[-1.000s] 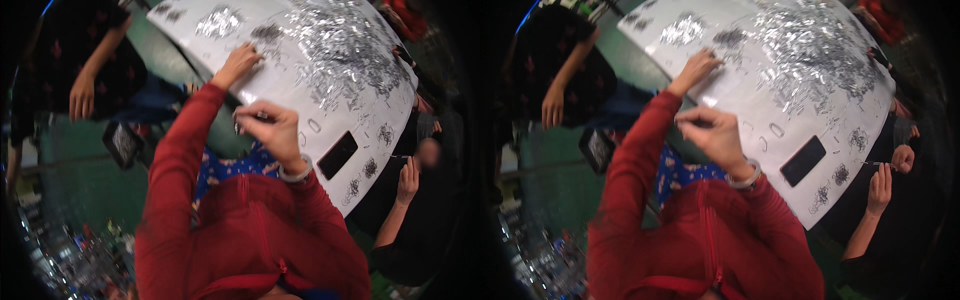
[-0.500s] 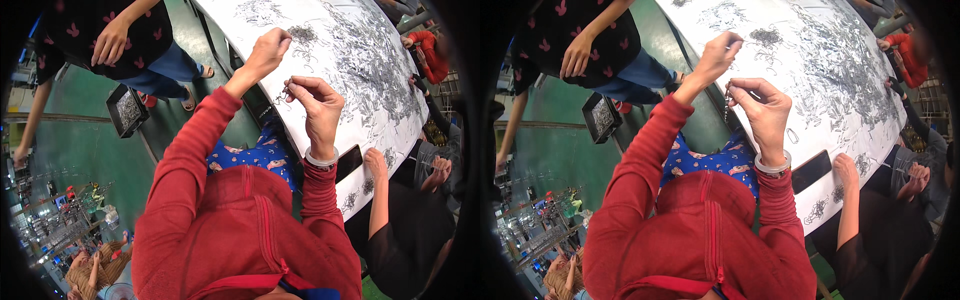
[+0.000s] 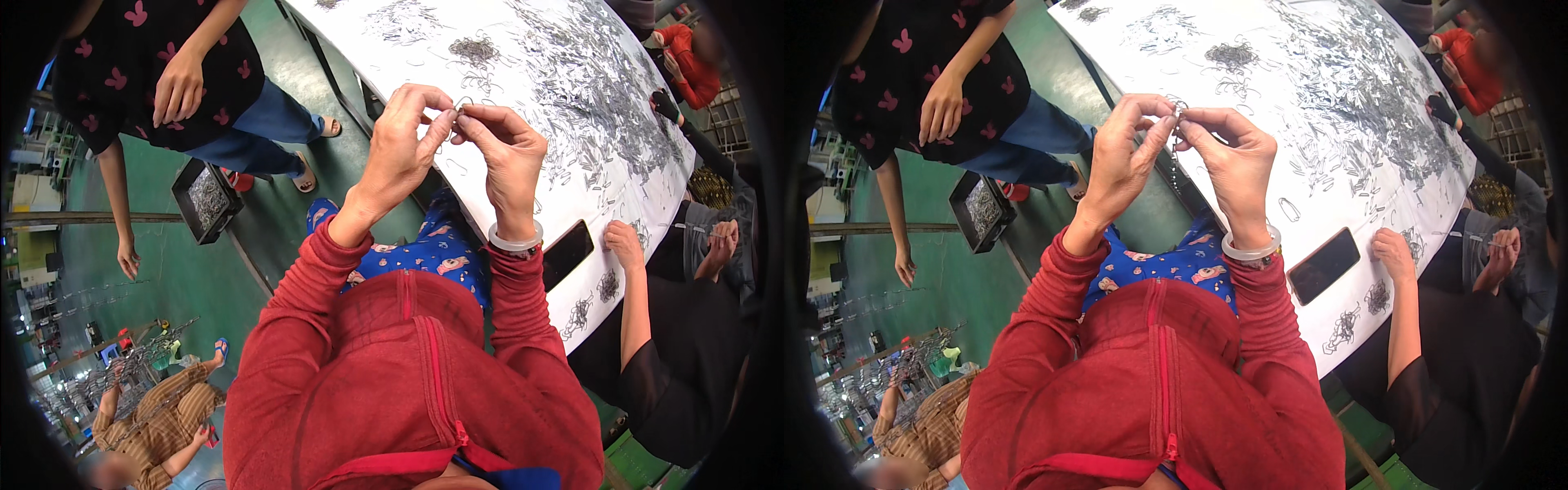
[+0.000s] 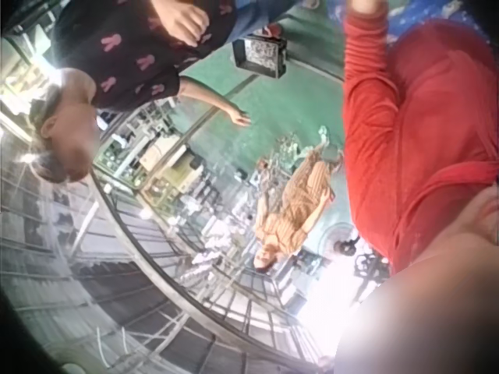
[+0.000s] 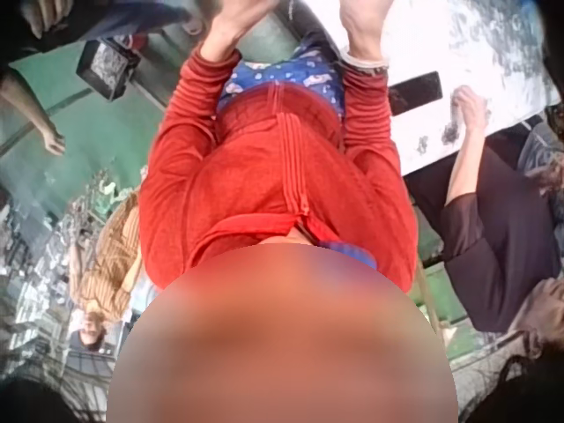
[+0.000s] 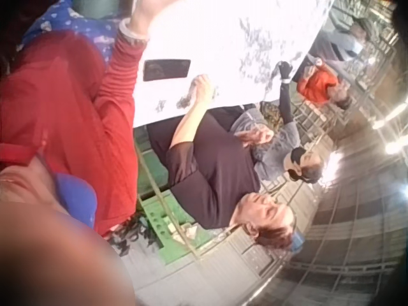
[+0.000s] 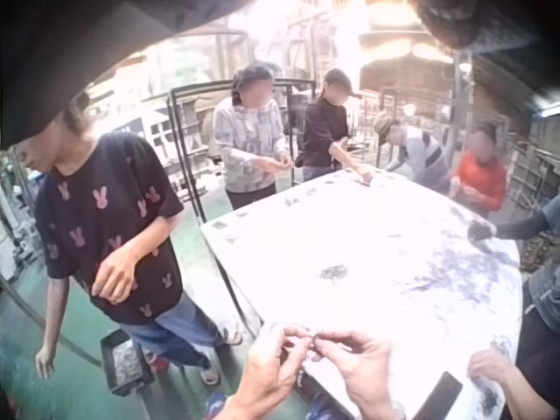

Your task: The person repeatedly picks up small metal hooks and wire pieces from a large white table, joins them by hand, and places the assembled units onto a hanging rack. Other people at the table perform the same task simultaneously.

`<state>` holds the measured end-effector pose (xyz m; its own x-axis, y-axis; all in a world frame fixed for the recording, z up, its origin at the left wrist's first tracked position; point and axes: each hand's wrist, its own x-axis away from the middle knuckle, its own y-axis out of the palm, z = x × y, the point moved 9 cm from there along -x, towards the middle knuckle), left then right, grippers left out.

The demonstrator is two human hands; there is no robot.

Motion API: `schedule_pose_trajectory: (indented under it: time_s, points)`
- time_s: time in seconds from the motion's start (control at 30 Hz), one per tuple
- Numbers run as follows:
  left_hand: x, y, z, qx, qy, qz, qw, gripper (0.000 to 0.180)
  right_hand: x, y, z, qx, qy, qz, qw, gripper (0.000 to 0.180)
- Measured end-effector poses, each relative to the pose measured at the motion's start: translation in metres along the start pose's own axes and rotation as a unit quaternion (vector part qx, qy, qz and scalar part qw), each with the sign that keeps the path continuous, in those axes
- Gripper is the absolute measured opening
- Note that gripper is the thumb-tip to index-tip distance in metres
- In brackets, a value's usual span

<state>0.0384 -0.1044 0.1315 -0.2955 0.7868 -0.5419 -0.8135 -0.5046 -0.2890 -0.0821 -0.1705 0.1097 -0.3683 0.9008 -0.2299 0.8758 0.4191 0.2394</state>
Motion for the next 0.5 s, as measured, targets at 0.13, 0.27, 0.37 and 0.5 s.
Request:
schedule_pose_trajectory:
  time_s: [0.13,0.27,0.37,0.5]
  points:
    - [0.001,-0.001,-0.001,0.026,-0.014,0.023,0.999,0.012,0.0,0.001,-0.004,0.003,-0.009,0.008,1.0,0.012]
    - [0.003,-0.004,0.0,0.012,-0.017,0.075,0.997,0.01,0.003,0.004,-0.009,0.052,-0.028,0.016,0.998,0.013]
    - [0.014,0.004,-0.009,0.102,-0.077,0.099,0.987,0.009,0.008,0.006,-0.008,0.064,-0.039,0.023,0.997,0.014]
    - [0.02,0.01,0.004,0.049,-0.012,0.108,0.993,0.008,0.011,0.012,-0.012,0.113,-0.094,0.032,0.989,0.014]
